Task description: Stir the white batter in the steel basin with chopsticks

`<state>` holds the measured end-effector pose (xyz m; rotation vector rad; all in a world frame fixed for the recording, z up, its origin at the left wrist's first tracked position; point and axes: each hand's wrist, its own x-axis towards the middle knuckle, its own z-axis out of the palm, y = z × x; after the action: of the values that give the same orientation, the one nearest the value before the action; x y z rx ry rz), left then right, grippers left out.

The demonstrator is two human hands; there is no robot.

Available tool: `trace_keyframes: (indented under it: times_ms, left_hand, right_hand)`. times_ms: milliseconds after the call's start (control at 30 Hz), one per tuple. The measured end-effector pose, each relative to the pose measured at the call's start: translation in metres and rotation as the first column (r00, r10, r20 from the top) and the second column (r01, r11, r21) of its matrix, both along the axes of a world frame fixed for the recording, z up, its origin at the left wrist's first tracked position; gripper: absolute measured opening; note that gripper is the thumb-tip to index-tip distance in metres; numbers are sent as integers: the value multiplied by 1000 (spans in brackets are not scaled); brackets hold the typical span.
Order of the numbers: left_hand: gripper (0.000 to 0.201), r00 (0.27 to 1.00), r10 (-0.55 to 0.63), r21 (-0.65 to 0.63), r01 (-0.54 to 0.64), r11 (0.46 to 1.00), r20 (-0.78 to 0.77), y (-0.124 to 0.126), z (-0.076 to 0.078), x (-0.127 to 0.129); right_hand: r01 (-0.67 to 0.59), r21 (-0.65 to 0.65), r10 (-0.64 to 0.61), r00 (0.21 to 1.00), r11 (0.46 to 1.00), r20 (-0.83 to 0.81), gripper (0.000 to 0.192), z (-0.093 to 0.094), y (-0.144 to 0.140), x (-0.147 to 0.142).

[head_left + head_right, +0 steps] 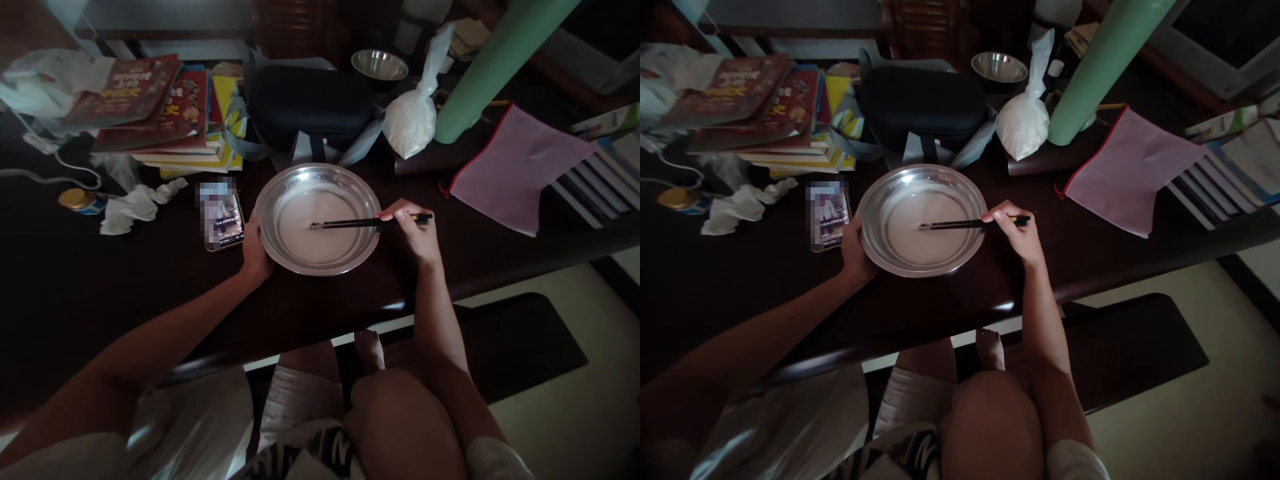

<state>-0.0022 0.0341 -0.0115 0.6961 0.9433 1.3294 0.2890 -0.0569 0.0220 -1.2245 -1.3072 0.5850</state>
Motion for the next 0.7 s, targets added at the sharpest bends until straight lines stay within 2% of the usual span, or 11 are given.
trace_keyframes:
  times_ms: [167, 333, 433, 533, 700]
  left_hand:
    - [19, 1000, 2, -30, -2, 1000, 12, -2, 6, 2]
    - [22, 1000, -4, -38, 5, 999, 24, -2, 11, 2]
    - [10, 1000, -2, 0, 2, 1000, 18, -1, 6, 0]
    - [14, 1000, -6, -8, 6, 1000, 12, 0, 2, -1]
    - [16, 1000, -17, -14, 17, 1000, 16, 0, 2, -1]
  right_hand:
    - [152, 54, -148, 986, 987, -73, 46, -3, 0, 4]
    - [6, 24, -6, 1000, 1000, -21, 38, -3, 0, 3]
    - [80, 46, -80, 997, 996, -9, 39, -3, 0, 4]
    - [144, 60, -141, 988, 988, -59, 47, -4, 0, 5]
    - [-6, 13, 6, 1000, 1000, -10, 39, -3, 0, 3]
